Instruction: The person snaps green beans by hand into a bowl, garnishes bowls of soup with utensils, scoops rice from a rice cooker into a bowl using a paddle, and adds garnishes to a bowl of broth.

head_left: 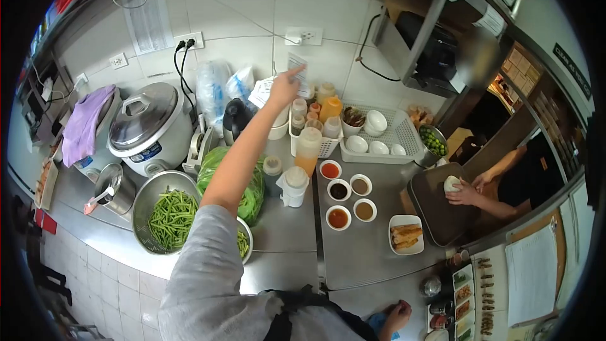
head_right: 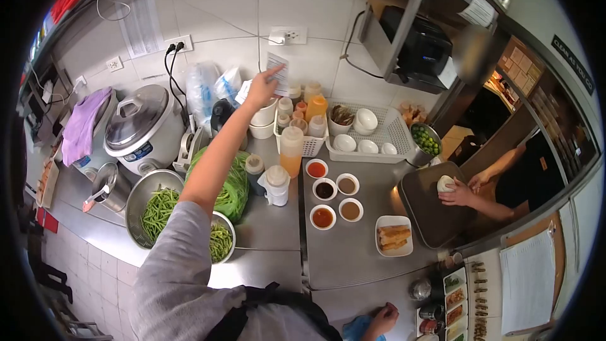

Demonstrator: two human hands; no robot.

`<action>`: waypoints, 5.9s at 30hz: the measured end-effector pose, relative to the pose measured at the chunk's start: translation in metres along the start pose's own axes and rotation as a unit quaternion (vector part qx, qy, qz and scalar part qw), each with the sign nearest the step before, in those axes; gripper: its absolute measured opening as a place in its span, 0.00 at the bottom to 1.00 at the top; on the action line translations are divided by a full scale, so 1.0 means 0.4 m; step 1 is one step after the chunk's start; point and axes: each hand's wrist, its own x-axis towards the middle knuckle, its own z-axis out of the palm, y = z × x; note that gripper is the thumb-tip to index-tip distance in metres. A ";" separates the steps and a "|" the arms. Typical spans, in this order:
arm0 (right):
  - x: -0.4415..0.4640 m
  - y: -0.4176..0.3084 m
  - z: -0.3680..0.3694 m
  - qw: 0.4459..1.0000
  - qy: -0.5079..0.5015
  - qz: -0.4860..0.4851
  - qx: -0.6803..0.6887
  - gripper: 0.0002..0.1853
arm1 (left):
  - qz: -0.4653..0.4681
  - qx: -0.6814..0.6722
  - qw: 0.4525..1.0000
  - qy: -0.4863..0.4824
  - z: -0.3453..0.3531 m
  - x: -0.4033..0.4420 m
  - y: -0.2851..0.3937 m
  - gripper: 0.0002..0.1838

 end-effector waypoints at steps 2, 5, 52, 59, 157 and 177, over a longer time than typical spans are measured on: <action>0.005 0.040 0.016 0.999 0.002 -0.043 -0.029 0.11 | 0.002 0.022 0.996 0.088 -0.051 0.033 -0.040 0.25; -0.016 -0.098 -0.037 0.997 0.003 -0.012 -0.070 0.13 | 0.060 0.121 0.972 0.190 -0.095 0.134 -0.128 0.21; -1.216 -1.064 -0.189 -0.046 -0.869 -0.482 0.107 0.11 | -0.501 0.066 0.834 0.220 -0.492 -1.964 0.374 0.14; -1.640 -1.156 -0.197 -0.069 -0.842 -0.523 0.110 0.11 | -0.495 0.174 0.818 0.235 -0.816 -2.077 0.357 0.15; -5.750 -2.205 0.562 0.110 -0.812 -0.477 -0.317 0.17 | -0.717 0.034 0.351 0.601 -4.022 -3.961 -0.601 0.20; -6.849 -1.923 -0.240 -0.313 -0.571 -0.716 -0.253 0.15 | -0.600 -0.177 0.059 0.778 -3.937 -3.816 -0.807 0.13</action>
